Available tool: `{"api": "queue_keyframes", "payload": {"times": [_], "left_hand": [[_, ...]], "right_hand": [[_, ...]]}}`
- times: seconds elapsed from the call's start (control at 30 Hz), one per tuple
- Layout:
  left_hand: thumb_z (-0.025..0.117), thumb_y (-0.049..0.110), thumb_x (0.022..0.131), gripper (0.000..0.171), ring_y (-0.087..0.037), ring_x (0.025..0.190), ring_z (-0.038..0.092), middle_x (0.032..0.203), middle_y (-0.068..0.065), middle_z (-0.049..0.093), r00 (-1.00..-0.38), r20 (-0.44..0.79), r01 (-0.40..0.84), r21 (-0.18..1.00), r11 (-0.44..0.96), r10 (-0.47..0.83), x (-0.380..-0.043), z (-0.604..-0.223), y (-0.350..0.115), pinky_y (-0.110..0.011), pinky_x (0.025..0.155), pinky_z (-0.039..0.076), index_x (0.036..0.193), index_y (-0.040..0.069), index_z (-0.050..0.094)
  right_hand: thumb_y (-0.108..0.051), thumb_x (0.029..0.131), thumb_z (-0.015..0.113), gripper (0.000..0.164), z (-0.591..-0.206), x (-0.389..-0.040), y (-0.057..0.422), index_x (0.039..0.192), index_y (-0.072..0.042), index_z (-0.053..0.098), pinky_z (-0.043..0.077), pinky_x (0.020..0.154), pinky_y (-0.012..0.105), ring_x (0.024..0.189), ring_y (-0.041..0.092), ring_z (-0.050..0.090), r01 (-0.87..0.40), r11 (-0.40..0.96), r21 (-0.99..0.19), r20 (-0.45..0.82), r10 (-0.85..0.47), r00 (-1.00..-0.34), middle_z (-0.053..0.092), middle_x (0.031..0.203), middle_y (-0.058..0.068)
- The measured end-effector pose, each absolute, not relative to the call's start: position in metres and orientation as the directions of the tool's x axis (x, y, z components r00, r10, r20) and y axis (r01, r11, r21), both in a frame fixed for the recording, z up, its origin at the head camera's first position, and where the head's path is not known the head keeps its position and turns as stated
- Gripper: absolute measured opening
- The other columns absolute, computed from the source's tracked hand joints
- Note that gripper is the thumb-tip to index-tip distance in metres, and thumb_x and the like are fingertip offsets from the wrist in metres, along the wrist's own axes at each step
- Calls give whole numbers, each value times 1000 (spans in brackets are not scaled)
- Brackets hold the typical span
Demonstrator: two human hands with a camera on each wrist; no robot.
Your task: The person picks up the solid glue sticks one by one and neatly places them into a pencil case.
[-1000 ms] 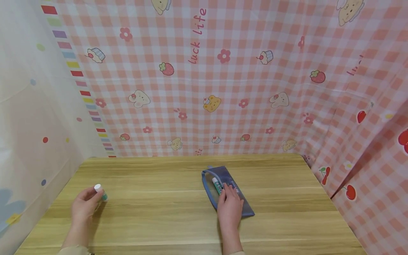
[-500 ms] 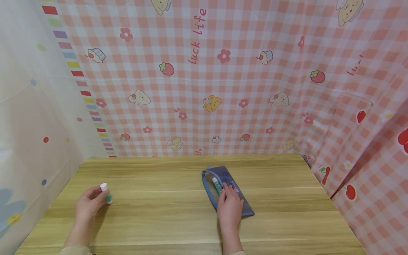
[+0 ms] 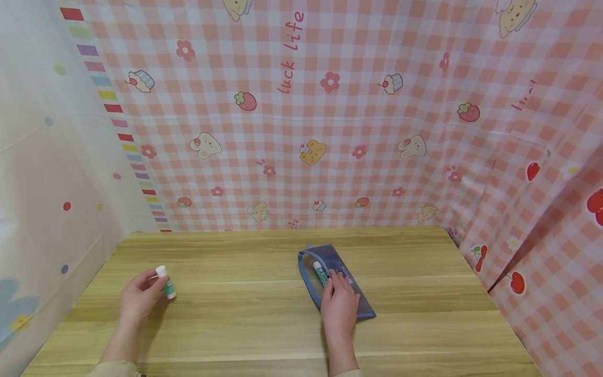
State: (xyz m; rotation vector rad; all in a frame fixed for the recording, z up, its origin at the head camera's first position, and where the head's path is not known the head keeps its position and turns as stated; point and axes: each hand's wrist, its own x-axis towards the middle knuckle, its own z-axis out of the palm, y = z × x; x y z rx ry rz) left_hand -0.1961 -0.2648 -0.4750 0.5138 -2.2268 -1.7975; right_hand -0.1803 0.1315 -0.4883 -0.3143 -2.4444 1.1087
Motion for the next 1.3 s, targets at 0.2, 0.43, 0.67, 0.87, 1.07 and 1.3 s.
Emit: {"api": "queue_keyframes", "payload": {"times": [0.2, 0.43, 0.67, 0.87, 1.07, 1.3], "left_hand": [[61, 5, 97, 42, -3, 73, 62, 92, 3, 61, -933, -74, -126, 984, 126, -352, -198, -468, -254, -31, 70, 61, 134, -10, 48], [61, 4, 98, 42, -7, 75, 64, 99, -6, 62, -955, -90, -121, 988, 93, -284, -200, -465, -237, -33, 70, 61, 135, -10, 46], [60, 3, 98, 41, -11, 79, 65, 105, -12, 61, -968, -94, -113, 991, 70, -234, -204, -463, -218, -37, 73, 61, 135, -8, 47], [62, 4, 97, 38, -14, 80, 65, 105, -13, 62, -973, -89, -105, 992, 67, -214, -208, -462, -202, -40, 74, 61, 132, -8, 51], [62, 1, 96, 35, -15, 80, 64, 102, -13, 64, -976, -71, -79, 996, 33, -204, -211, -464, -184, -43, 74, 61, 128, -10, 52], [64, 0, 95, 34, -15, 81, 65, 103, -14, 65, -981, -59, -59, 998, -4, -185, -216, -468, -163, -45, 72, 61, 126, -9, 54]], "right_hand": [[-9, 99, 54, 30, -488, -181, 131, 124, 4, 66, 28, 103, 75, 122, 45, 53, 34, 650, -759, 282, 375, -883, 60, 127, 26], [-8, 99, 54, 30, -487, -181, 132, 123, 4, 66, 29, 102, 75, 121, 45, 54, 24, 651, -759, 292, 373, -881, 61, 126, 27], [-8, 99, 55, 29, -489, -181, 131, 123, 4, 66, 29, 102, 76, 121, 45, 54, 17, 652, -758, 300, 371, -879, 61, 126, 26], [-8, 98, 55, 29, -491, -181, 131, 122, 5, 67, 29, 101, 76, 120, 46, 55, 8, 653, -757, 313, 373, -873, 62, 125, 27], [-8, 98, 55, 29, -491, -181, 131, 122, 4, 67, 29, 101, 76, 120, 46, 55, 14, 654, -756, 307, 373, -875, 62, 125, 27], [-8, 98, 55, 29, -492, -181, 132, 122, 4, 67, 29, 101, 77, 120, 46, 55, 12, 658, -753, 310, 370, -876, 62, 125, 27]]}}
